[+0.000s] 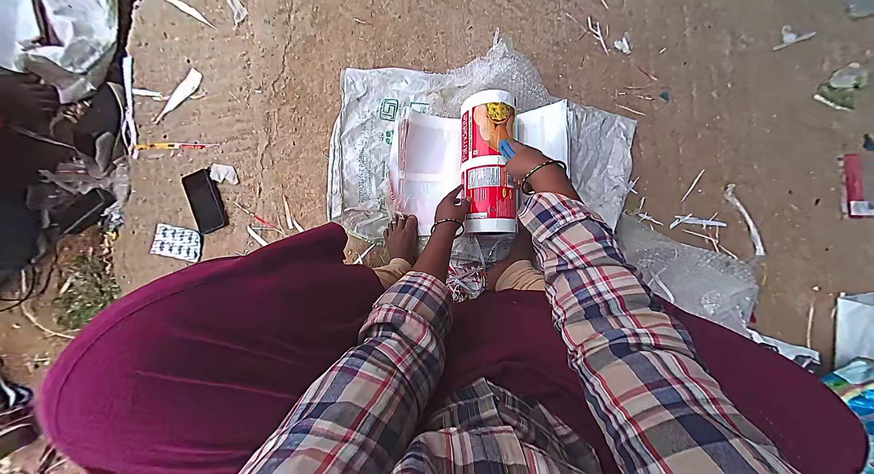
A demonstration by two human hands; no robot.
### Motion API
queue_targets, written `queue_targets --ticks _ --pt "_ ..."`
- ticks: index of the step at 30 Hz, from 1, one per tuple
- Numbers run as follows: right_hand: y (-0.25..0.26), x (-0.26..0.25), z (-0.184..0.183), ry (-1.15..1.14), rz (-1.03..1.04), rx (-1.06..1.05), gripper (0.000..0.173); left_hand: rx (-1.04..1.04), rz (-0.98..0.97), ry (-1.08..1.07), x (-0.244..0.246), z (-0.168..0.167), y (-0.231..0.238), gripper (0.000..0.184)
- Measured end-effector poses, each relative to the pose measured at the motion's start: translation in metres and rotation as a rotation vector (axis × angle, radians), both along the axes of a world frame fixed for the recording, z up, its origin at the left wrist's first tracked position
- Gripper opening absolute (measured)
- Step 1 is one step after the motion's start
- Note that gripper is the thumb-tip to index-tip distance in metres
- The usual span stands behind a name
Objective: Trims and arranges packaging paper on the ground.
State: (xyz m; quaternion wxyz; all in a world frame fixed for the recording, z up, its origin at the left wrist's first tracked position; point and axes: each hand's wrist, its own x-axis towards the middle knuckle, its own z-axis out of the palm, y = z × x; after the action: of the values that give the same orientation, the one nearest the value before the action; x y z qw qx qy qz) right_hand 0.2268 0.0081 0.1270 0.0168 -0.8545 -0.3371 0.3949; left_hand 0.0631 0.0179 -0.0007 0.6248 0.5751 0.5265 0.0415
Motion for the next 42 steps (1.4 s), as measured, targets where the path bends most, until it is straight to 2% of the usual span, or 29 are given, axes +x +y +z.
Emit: queue_targets --ticks 3,9,14,18,19,20,22,25,27,30,32,35,42 --pt "-0.019 -0.013 0.004 -0.012 0.077 -0.04 0.07 0.0 0.007 0.004 -0.004 0.001 -0.008 0.052" --pt "-0.07 -0.042 0.009 0.002 0.052 -0.018 0.071 -0.053 0.024 -0.024 -0.013 0.003 -0.023 0.054" --pt "-0.112 -0.062 0.015 0.057 0.051 -0.078 0.072 -0.089 0.048 0.009 -0.027 0.0 -0.034 0.045" --pt "-0.145 -0.068 0.02 0.133 0.133 -0.152 0.054 -0.076 0.034 0.032 -0.036 0.0 -0.032 0.037" --pt "-0.155 -0.067 0.014 0.151 0.099 -0.125 0.051 -0.06 0.038 0.032 -0.037 0.002 -0.03 0.037" --pt "-0.164 -0.064 0.005 0.144 -0.006 -0.041 0.056 -0.043 0.046 0.029 -0.036 0.003 -0.029 0.039" --pt "-0.169 -0.056 0.003 0.11 -0.218 0.127 0.066 -0.023 0.053 0.022 -0.029 0.008 -0.03 0.049" --pt "-0.163 -0.048 0.006 0.173 -0.421 0.317 0.067 -0.031 -0.002 0.025 -0.018 0.023 -0.041 0.085" --pt "-0.156 -0.039 -0.002 0.219 -0.468 0.359 0.067 0.012 -0.09 0.089 -0.001 0.026 -0.042 0.105" --pt "-0.156 -0.037 -0.033 0.23 -0.48 0.337 0.064 0.058 -0.123 0.252 0.016 0.034 -0.047 0.119" --pt "-0.159 -0.04 -0.052 0.213 -0.487 0.342 0.06 0.042 -0.11 0.279 0.02 0.036 -0.047 0.129" --pt "-0.16 -0.036 -0.063 0.2 -0.536 0.374 0.058 0.017 -0.135 0.278 0.023 0.029 -0.046 0.132" --pt "-0.157 -0.027 -0.071 0.23 -0.618 0.406 0.056 0.049 -0.134 0.314 0.028 0.02 -0.045 0.122"
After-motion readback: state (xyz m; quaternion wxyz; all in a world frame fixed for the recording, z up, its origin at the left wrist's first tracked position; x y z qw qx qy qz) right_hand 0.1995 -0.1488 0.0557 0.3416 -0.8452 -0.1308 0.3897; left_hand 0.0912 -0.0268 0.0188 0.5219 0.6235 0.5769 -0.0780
